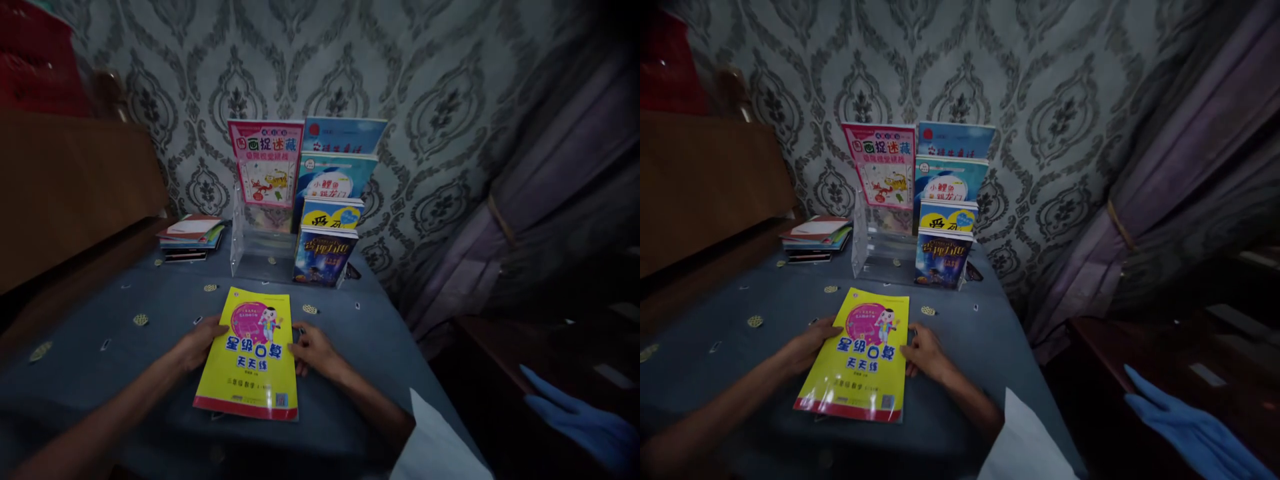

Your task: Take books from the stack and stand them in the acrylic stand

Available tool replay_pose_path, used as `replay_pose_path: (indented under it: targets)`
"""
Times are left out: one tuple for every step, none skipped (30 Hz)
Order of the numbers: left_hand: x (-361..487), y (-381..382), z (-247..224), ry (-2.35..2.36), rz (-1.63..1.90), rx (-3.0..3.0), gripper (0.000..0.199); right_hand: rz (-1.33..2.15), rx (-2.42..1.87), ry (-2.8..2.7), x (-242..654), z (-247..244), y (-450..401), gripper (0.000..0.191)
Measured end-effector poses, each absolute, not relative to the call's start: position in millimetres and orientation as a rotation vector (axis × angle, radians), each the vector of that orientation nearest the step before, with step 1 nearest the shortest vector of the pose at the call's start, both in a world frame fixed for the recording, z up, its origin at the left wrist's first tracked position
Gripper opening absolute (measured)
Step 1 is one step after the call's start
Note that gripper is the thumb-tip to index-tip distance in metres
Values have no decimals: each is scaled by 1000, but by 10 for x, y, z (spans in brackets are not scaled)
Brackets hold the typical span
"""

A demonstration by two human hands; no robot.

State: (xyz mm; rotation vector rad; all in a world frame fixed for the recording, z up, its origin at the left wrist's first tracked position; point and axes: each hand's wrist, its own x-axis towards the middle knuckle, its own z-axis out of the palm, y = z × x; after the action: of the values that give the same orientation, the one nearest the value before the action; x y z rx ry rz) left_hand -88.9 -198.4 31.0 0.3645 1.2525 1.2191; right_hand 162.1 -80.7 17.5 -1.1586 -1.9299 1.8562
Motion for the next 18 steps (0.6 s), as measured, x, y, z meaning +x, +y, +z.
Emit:
replay_pose_path:
  targets:
    - [-842, -1996, 335, 1247, 1221, 373, 62, 1860, -1161, -1933, 1630, 186, -805, 53]
    - [-802, -2012, 368, 1235, 1235, 376, 60, 1867, -1167, -1926, 1638, 198, -804, 56]
    - [-773, -2031, 409, 1209, 1258, 379, 57, 1878, -1172, -1913, 1644, 213, -805, 59]
    - [-756, -2049, 453, 1177, 1282, 384, 55, 1893, -1178, -1896, 1646, 233, -807, 59]
    - [-752, -2065, 499, 1147, 1310, 392, 52, 1909, -1176, -1880, 1642, 260, -809, 59]
    - [-758, -2079, 546, 1118, 1334, 402, 50, 1920, -1168, -1867, 1631, 299, -812, 57]
    - [-772, -2089, 594, 1090, 1357, 416, 48, 1925, -1150, -1856, 1612, 351, -815, 53]
    - [-793, -2096, 642, 1062, 1379, 431, 47, 1928, -1117, -1848, 1585, 416, -819, 49]
    - [-817, -2101, 693, 1035, 1405, 445, 45, 1931, -1070, -1840, 1551, 493, -825, 46]
    - [-843, -2104, 745, 1011, 1436, 460, 45, 1938, -1015, -1829, 1511, 577, -832, 44]
    - [-871, -2107, 797, 990, 1467, 475, 44, 1957, -959, -1815, 1466, 664, -841, 44]
    - [-901, -2110, 849, 971, 1492, 493, 44, 1985, -907, -1797, 1418, 747, -850, 46]
    - [-932, -2114, 899, 951, 1513, 517, 44, 2022, -862, -1776, 1368, 820, -857, 49]
    - [-966, -2119, 943, 929, 1531, 549, 45, 2054, -822, -1751, 1317, 880, -861, 53]
    - [-1002, -2126, 978, 909, 1544, 586, 46, 2071, -784, -1722, 1268, 923, -861, 56]
    - [-1043, -2133, 1001, 892, 1554, 625, 47, 2067, -746, -1692, 1221, 949, -856, 60]
    - [-1088, -2141, 1010, 881, 1563, 661, 47, 2040, -705, -1666, 1178, 959, -848, 62]
    - [-1137, -2150, 1004, 881, 1570, 693, 47, 1997, -665, -1654, 1139, 953, -837, 63]
